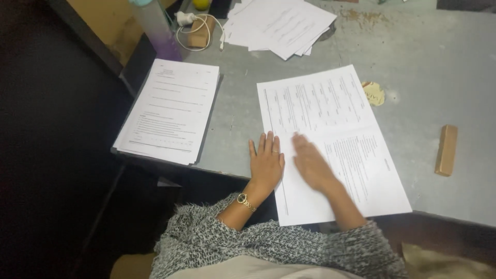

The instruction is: Inspecting printed document pages by flipping through them on a table.

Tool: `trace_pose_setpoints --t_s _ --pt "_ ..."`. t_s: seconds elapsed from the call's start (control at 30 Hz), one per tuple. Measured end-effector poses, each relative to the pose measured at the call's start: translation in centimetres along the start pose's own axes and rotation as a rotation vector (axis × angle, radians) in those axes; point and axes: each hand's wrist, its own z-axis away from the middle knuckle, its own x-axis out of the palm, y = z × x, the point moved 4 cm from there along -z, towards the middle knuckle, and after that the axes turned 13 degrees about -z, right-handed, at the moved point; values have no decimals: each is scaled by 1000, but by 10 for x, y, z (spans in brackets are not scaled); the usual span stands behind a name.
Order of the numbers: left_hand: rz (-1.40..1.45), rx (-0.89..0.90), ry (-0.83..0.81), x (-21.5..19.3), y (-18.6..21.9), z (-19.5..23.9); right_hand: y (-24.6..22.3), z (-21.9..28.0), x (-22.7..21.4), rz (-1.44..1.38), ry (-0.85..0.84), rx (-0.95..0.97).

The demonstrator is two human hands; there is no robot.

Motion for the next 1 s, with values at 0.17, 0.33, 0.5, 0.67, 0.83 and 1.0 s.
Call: trace_pose_setpoints --t_s 0.17,0.33,0.5,0.67,0.83,1.0 --pt "-21 3 23 -1 1 -1 97 14 -31 151 173 165" --pt "-53 -1 28 -9 3 -1 151 29 -51 351 255 282" --pt "-52 -20 -35 -12 4 -2 167 29 -50 573 335 307" --pt "-54 -18 -56 -14 3 -2 168 30 -54 566 351 276" --pt "-120 -52 46 -7 3 2 162 33 -51 742 487 111" --pt "-19 -32 -20 -7 3 -1 166 37 -52 729 540 111"
